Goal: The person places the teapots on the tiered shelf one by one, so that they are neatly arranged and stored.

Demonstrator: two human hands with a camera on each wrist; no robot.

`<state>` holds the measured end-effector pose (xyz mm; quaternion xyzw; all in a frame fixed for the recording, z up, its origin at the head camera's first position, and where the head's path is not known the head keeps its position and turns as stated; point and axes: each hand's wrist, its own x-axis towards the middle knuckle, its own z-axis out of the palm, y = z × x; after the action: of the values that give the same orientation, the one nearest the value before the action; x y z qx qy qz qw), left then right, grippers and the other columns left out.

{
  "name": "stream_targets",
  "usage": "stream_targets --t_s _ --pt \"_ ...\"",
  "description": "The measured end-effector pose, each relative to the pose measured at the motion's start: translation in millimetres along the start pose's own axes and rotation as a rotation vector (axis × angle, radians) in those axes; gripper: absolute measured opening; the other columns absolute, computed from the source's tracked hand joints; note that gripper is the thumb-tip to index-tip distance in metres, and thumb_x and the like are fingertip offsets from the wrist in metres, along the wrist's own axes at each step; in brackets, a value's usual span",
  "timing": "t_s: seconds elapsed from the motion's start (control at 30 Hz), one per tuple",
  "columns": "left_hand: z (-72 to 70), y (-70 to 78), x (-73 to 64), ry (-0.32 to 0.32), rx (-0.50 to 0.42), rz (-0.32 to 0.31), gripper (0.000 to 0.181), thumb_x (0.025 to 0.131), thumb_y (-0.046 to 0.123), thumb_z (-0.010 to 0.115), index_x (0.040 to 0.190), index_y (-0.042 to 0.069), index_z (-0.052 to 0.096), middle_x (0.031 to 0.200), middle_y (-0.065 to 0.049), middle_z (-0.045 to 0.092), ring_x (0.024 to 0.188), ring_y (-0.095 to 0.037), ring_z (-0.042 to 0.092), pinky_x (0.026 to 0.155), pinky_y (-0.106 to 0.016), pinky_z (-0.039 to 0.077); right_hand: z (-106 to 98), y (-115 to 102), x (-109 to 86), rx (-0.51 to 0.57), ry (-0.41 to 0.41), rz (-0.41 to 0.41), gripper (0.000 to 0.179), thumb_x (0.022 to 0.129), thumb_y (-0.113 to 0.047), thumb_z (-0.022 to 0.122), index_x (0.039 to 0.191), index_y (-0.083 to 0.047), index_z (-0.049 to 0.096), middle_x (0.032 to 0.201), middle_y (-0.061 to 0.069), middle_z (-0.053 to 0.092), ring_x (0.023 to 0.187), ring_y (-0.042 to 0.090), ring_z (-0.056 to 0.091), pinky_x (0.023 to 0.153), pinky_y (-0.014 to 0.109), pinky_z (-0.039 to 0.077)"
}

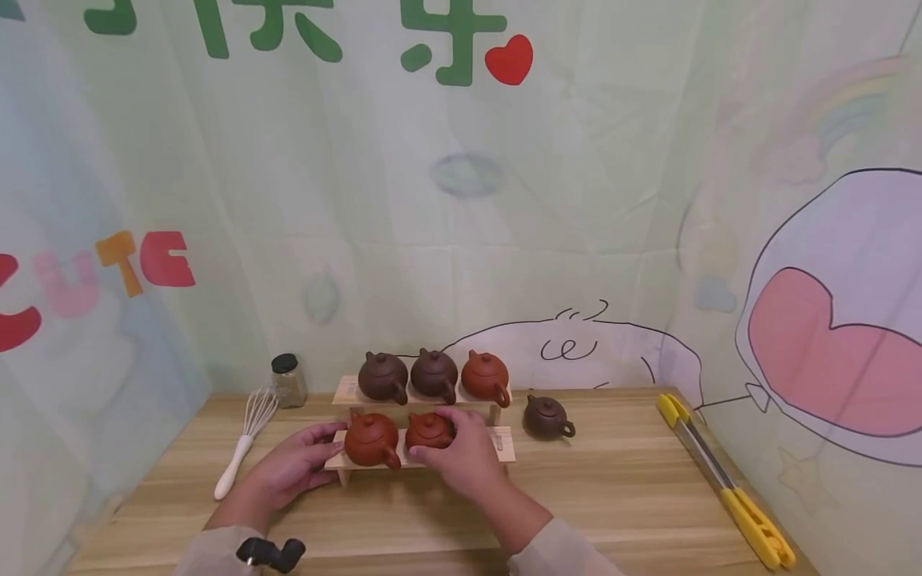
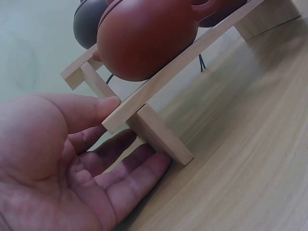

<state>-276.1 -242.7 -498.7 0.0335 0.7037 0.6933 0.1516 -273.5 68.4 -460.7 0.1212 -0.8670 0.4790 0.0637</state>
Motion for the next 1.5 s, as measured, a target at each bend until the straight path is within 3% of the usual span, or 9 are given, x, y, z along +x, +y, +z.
stream_targets --t_s 0.4,0.6,0.87,1.13,1.3,1.5 --pt "2.5 2.2 -0.7 0.018 -0.005 -0.016 0.062 0.109 0.018 0.06 0.16 -0.005 0.034 0.174 -0.031 0.018 0.143 -0.03 0.051 0.107 -0.05 0.057 -0.9 -4.2 -4.4 -0.013 -0.023 0.008 0.067 0.084 -0.038 0.092 0.141 -0.015 0.068 0.136 0.02 0.063 0.123 0.033 0.064 0.105 0.054 0.054" --pt "2.4 0.4 -1.0 0.02 -0.009 -0.017 0.061 0.109 0.018 0.06 0.16 -0.004 0.034 0.173 -0.03 0.019 0.145 -0.032 0.048 0.105 -0.048 0.057 -11.8 -1.4 -7.6 -0.001 -0.042 -0.006 0.055 0.088 -0.04 0.088 0.138 -0.023 0.071 0.139 0.013 0.065 0.118 0.028 0.067 0.098 0.048 0.058" --pt "0.9 -0.5 0.0 -0.008 -0.015 0.005 0.063 0.109 0.02 0.061 0.16 -0.006 0.033 0.171 -0.031 0.022 0.134 -0.022 0.058 0.104 -0.047 0.058 -52.7 4.6 -26.9 0.071 0.0 0.046 0.042 0.09 -0.033 0.088 0.128 -0.02 0.075 0.135 0.008 0.068 0.113 0.028 0.068 0.081 0.031 0.061" --pt "-0.4 -0.7 -0.5 -0.023 -0.016 0.011 0.064 0.109 0.02 0.061 0.16 -0.006 0.032 0.171 -0.031 0.022 0.13 -0.018 0.06 0.105 -0.047 0.058 -102.4 25.6 -33.8 -0.03 0.102 0.099 0.04 0.093 -0.026 0.085 0.129 -0.013 0.074 0.133 0.012 0.071 0.121 0.031 0.067 0.086 0.025 0.057" --pt "-1.0 -0.8 -0.2 -0.031 -0.013 0.012 0.065 0.11 0.021 0.06 0.161 -0.006 0.031 0.171 -0.032 0.022 0.131 -0.019 0.06 0.106 -0.048 0.058 -128.9 47.6 -30.0 -0.083 0.129 0.14 0.045 0.095 -0.026 0.083 0.133 -0.008 0.07 0.136 0.019 0.071 0.124 0.035 0.066 0.088 0.03 0.056" --pt "-0.4 -0.6 0.1 -0.026 -0.015 0.009 0.065 0.109 0.021 0.06 0.161 -0.006 0.032 0.173 -0.031 0.018 0.134 -0.02 0.057 0.107 -0.048 0.057 -147.5 70.5 -22.7 -0.14 0.125 0.195 0.059 0.096 -0.034 0.082 0.144 -0.006 0.064 0.152 0.025 0.06 0.138 0.047 0.056 0.104 0.055 0.057"
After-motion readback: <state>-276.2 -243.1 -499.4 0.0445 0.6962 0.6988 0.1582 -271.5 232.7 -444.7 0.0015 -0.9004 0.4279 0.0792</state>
